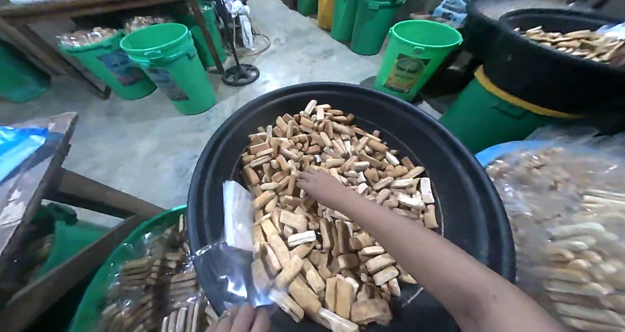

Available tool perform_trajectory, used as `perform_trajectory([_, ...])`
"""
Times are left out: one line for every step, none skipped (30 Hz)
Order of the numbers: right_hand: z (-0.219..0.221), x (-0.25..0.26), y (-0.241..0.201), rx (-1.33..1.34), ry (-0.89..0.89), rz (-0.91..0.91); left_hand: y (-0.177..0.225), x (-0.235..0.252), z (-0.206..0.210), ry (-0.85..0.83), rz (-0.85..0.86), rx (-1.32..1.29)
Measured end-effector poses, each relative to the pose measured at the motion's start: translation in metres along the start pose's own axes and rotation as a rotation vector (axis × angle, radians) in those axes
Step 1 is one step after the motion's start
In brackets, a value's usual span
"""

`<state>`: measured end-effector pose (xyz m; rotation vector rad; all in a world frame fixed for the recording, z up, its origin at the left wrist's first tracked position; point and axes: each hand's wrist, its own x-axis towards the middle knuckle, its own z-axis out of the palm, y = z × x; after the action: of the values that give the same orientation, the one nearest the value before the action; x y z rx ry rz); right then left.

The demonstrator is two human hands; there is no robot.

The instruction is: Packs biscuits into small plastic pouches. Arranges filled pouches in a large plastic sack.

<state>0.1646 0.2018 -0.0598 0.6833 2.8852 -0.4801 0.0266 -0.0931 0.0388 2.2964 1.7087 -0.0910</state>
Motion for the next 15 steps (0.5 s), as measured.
perform_trajectory([0.005, 0.0, 0.003, -0.022, 0.022, -0.016, 0.003, -0.002, -0.001, -0.001, -0.035, -0.026])
perform_trajectory([0.008, -0.002, 0.007, -0.026, 0.067, -0.022, 0.002, -0.003, 0.0, 0.005, -0.059, -0.063])
perform_trajectory([0.006, -0.004, 0.01, -0.015, 0.121, -0.011, -0.002, -0.004, 0.002, 0.034, -0.069, -0.092])
perform_trajectory([0.002, -0.007, 0.013, 0.0, 0.172, 0.018, -0.006, -0.004, 0.006, 0.082, -0.076, -0.113])
perform_trajectory([-0.001, -0.011, 0.015, -0.001, 0.198, 0.061, -0.009, -0.006, 0.011, 0.132, -0.093, -0.141])
perform_trajectory([-0.006, -0.016, 0.016, -0.015, 0.148, 0.127, -0.011, -0.006, 0.017, 0.185, -0.118, -0.18])
perform_trajectory([-0.012, -0.02, 0.015, -0.042, 0.038, 0.197, -0.011, -0.007, 0.02, 0.212, -0.16, -0.252])
perform_trajectory([-0.016, -0.023, 0.014, -0.077, -0.069, 0.25, -0.012, -0.007, 0.021, 0.223, -0.212, -0.351])
perform_trajectory([-0.016, -0.026, 0.012, -0.106, -0.119, 0.27, -0.013, -0.006, 0.022, 0.24, -0.264, -0.462])
perform_trajectory([-0.015, -0.027, 0.008, -0.106, -0.103, 0.264, -0.015, -0.006, 0.023, 0.268, -0.31, -0.576])
perform_trajectory([-0.014, -0.027, 0.002, -0.077, -0.053, 0.248, -0.019, -0.005, 0.024, 0.302, -0.351, -0.708])
perform_trajectory([-0.012, -0.025, -0.007, -0.035, -0.005, 0.23, -0.022, -0.002, 0.025, 0.344, -0.392, -0.851])
perform_trajectory([-0.011, -0.022, -0.018, 0.017, 0.01, 0.223, -0.025, 0.003, 0.025, 0.394, -0.418, -0.994])
perform_trajectory([-0.008, -0.017, -0.028, 0.067, 0.006, 0.23, -0.028, 0.01, 0.023, 0.471, -0.422, -1.121])
perform_trajectory([-0.003, -0.011, -0.037, 0.105, -0.014, 0.248, -0.032, 0.021, 0.019, 0.567, -0.399, -1.221])
